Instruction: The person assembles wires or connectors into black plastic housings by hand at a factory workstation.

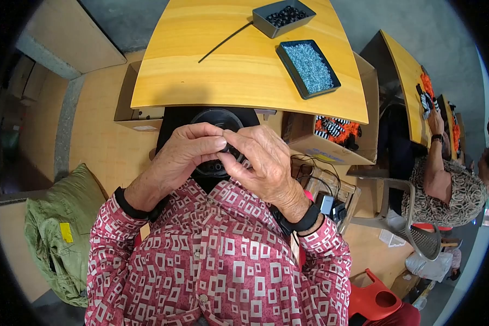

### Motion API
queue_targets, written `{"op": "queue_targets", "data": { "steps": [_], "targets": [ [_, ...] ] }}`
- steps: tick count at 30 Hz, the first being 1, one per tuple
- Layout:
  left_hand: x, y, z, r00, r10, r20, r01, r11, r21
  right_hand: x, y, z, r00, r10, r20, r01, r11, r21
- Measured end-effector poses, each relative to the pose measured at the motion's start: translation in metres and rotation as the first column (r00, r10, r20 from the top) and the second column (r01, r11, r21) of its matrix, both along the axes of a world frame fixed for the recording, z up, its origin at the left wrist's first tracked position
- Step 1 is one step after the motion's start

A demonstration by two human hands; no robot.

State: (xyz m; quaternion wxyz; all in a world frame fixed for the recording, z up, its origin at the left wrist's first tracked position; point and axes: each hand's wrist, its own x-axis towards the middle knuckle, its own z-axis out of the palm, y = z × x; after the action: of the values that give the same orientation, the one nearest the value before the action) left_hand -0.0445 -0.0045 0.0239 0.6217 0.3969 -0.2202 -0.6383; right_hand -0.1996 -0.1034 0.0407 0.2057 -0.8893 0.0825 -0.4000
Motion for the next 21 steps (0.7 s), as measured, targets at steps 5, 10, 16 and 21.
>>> {"op": "queue_targets", "data": {
  "steps": [5, 10, 16, 21],
  "targets": [
    [-0.003, 0.000, -0.010, 0.995, 0.040, -0.088, -0.042, 0.999, -0.023, -0.002, 0.001, 0.005, 0.996, -0.013, -0.088, 0.020, 0.997, 0.074],
    [-0.012, 0.002, -0.014, 0.995, 0.104, -0.005, -0.104, 0.994, -0.039, -0.007, -0.006, 0.011, 0.982, 0.033, -0.184, -0.051, 0.994, -0.098],
    [-0.013, 0.004, -0.007, 0.997, 0.075, 0.002, -0.075, 0.997, -0.020, -0.009, -0.008, 0.013, 0.987, 0.018, -0.161, -0.048, 0.982, -0.183],
    [-0.008, 0.008, -0.002, 0.995, -0.003, 0.098, 0.002, 1.000, 0.013, -0.011, -0.009, 0.014, 0.991, 0.024, -0.129, -0.047, 0.983, -0.178]
  ]
}}
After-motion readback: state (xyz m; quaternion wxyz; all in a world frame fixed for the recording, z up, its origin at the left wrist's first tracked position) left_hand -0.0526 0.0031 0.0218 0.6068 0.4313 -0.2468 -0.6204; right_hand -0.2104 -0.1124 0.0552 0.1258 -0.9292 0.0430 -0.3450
